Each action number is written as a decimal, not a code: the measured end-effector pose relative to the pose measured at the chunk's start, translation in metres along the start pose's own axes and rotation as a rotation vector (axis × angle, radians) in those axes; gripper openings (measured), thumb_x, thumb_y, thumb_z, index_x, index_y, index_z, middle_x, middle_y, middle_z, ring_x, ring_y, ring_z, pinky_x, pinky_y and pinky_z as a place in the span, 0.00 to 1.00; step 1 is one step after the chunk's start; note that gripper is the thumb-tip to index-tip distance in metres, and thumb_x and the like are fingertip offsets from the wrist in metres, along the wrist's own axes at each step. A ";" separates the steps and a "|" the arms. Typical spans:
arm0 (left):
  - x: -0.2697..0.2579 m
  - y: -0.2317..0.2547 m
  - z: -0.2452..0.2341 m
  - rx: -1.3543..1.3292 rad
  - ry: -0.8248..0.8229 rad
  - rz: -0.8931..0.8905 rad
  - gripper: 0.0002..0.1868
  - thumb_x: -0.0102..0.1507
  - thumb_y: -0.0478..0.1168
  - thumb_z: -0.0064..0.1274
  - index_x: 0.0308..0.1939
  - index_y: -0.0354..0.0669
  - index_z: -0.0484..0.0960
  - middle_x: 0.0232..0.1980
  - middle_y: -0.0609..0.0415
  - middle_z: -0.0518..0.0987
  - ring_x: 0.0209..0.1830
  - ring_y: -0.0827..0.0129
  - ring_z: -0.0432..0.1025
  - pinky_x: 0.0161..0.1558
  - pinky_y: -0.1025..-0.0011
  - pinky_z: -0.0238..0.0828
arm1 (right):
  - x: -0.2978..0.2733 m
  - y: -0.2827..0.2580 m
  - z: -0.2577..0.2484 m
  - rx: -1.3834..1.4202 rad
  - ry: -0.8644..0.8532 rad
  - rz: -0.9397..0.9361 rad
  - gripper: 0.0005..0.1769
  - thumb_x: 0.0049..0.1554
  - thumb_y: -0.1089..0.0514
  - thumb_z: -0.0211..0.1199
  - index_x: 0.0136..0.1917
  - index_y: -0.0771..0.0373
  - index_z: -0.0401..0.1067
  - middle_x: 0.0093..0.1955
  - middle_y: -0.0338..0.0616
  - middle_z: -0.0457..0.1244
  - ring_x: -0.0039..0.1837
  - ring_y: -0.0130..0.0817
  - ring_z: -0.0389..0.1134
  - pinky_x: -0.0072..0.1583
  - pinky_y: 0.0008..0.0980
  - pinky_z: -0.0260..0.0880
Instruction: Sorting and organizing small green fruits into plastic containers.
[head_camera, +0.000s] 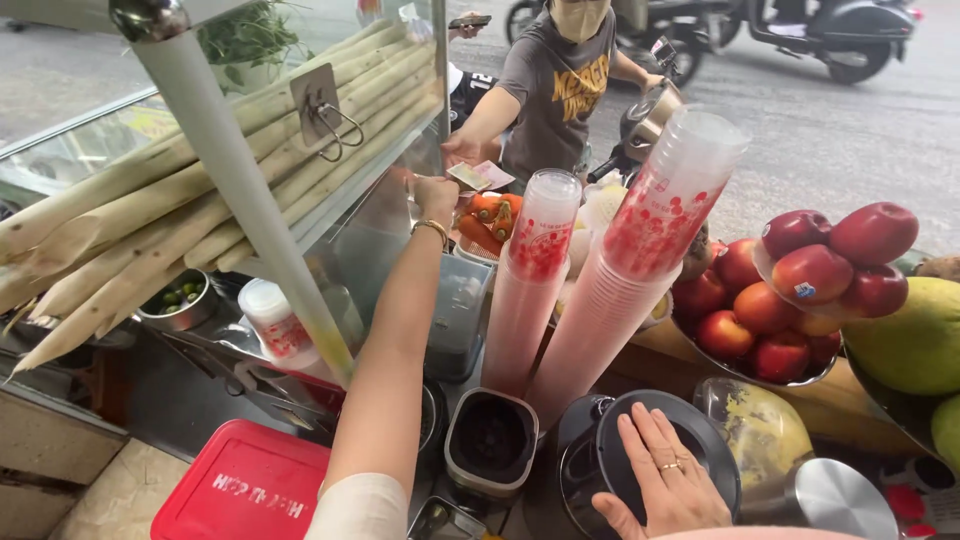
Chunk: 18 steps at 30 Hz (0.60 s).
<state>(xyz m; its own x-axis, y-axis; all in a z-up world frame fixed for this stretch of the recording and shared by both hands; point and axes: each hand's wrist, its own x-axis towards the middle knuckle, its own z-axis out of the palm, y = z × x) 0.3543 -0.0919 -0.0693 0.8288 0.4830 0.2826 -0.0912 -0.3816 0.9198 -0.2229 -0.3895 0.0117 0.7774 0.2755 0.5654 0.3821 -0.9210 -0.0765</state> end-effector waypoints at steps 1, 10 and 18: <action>0.004 0.005 0.002 -0.001 -0.008 0.001 0.07 0.51 0.34 0.63 0.31 0.32 0.90 0.42 0.36 0.85 0.49 0.50 0.78 0.58 0.59 0.69 | -0.001 0.005 0.004 -0.004 -0.001 0.008 0.48 0.53 0.28 0.55 0.72 0.65 0.60 0.75 0.55 0.55 0.76 0.50 0.56 0.69 0.47 0.59; 0.014 -0.007 0.017 -0.135 -0.009 -0.204 0.10 0.56 0.34 0.58 0.37 0.33 0.91 0.36 0.43 0.87 0.32 0.62 0.82 0.38 0.68 0.79 | -0.013 0.018 0.009 0.036 -0.095 -0.048 0.55 0.48 0.24 0.60 0.72 0.67 0.59 0.74 0.60 0.54 0.76 0.54 0.54 0.68 0.51 0.58; -0.012 0.020 -0.008 -0.575 -0.173 -0.312 0.15 0.61 0.35 0.59 0.47 0.26 0.81 0.37 0.47 0.84 0.24 0.66 0.80 0.23 0.72 0.78 | -0.002 0.001 -0.002 0.019 -0.068 0.019 0.54 0.48 0.24 0.59 0.72 0.64 0.60 0.75 0.54 0.55 0.76 0.50 0.55 0.68 0.48 0.59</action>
<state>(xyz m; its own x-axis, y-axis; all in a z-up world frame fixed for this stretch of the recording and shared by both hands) 0.3382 -0.0988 -0.0517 0.9359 0.3515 -0.0230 -0.0735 0.2588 0.9631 -0.2256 -0.3916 0.0121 0.8162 0.2771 0.5071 0.3763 -0.9208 -0.1026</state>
